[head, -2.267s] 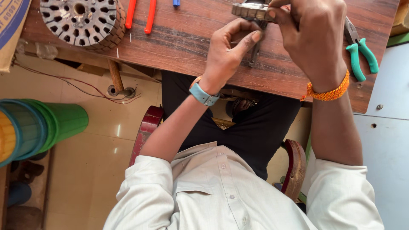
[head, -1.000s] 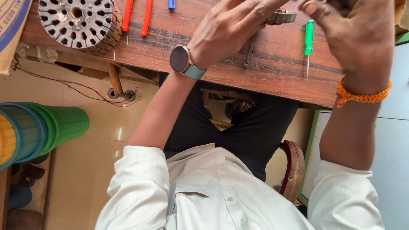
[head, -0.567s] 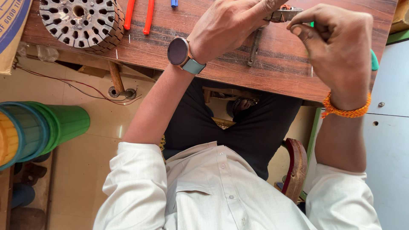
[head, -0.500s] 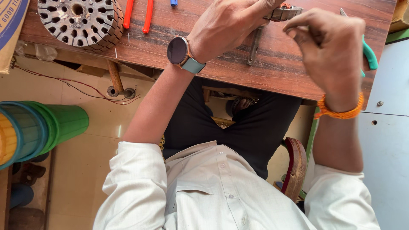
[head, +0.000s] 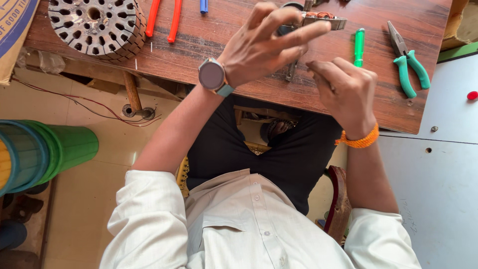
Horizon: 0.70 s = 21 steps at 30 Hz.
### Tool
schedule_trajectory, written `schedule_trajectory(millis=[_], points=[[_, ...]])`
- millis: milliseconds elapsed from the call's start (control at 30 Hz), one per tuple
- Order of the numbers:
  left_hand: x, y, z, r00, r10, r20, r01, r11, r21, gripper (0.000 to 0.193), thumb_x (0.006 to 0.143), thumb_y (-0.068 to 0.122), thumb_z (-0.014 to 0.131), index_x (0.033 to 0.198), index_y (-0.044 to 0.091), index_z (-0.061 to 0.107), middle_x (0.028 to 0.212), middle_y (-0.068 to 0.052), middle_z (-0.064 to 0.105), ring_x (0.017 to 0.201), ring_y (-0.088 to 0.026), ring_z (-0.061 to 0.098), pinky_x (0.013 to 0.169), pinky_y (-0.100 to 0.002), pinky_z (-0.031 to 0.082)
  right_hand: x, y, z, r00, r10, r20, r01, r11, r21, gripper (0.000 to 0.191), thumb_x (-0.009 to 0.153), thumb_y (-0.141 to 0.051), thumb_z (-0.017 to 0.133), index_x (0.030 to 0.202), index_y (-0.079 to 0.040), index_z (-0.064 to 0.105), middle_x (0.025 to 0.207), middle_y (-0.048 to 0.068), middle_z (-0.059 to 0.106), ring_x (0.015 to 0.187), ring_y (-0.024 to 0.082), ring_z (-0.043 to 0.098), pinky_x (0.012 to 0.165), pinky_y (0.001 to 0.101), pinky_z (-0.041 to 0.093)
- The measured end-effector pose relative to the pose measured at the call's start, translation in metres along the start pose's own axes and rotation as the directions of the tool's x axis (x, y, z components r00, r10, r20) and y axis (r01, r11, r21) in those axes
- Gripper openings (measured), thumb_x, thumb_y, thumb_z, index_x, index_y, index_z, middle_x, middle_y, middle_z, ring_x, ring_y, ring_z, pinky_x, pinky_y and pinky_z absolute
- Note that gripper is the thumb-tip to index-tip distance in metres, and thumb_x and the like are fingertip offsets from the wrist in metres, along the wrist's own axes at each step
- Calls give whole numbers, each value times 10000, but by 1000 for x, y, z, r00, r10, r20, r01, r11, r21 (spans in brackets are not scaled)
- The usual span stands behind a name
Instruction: The person holds a circular electrical component with copper windings and uses a green screwdriver to adjust or secure parts within the slots. They repeatedly rotate the component and manipulate the windings with their fingers and the tool.
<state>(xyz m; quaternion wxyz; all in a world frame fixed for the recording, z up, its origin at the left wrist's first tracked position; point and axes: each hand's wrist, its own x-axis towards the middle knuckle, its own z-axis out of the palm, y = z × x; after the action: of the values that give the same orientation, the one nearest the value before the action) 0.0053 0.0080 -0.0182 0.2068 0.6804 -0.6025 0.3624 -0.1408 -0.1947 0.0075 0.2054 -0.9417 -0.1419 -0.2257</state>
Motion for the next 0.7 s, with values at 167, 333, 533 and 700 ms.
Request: schedule_trajectory(millis=[167,333,533,700], points=[[-17,23,12,989,-135,68,139,989,-54,283,934,110,753,1216,115,773,1393,12,650,980,-119,646,813,-286,542,18,-2,-27,999,-18,-35,20,998,54,75,973,39,793,994,7,728,799,117,654,629,218,616,555,331,454],[-14,54,39,804,-587,-95,511,763,-395,159,1031,188,744,1172,121,716,1196,-29,724,861,-154,743,700,-250,595,47,4,-24,988,-148,-43,149,989,8,67,1016,48,741,1053,0,712,876,112,668,743,231,642,667,330,484],[-13,63,50,439,-877,197,606,128,-785,165,1004,180,733,1125,69,742,995,-10,802,845,-82,733,741,-231,571,76,16,-9,976,-216,0,216,976,24,102,1014,83,697,1099,33,720,878,102,718,748,172,685,670,288,505],[-18,64,64,342,-889,304,410,-151,-900,184,1022,164,720,1131,16,733,1004,-41,779,946,-82,720,861,-232,580,80,36,-5,987,-130,91,116,983,142,40,1095,48,658,1117,22,679,935,81,725,822,133,721,751,257,545]])
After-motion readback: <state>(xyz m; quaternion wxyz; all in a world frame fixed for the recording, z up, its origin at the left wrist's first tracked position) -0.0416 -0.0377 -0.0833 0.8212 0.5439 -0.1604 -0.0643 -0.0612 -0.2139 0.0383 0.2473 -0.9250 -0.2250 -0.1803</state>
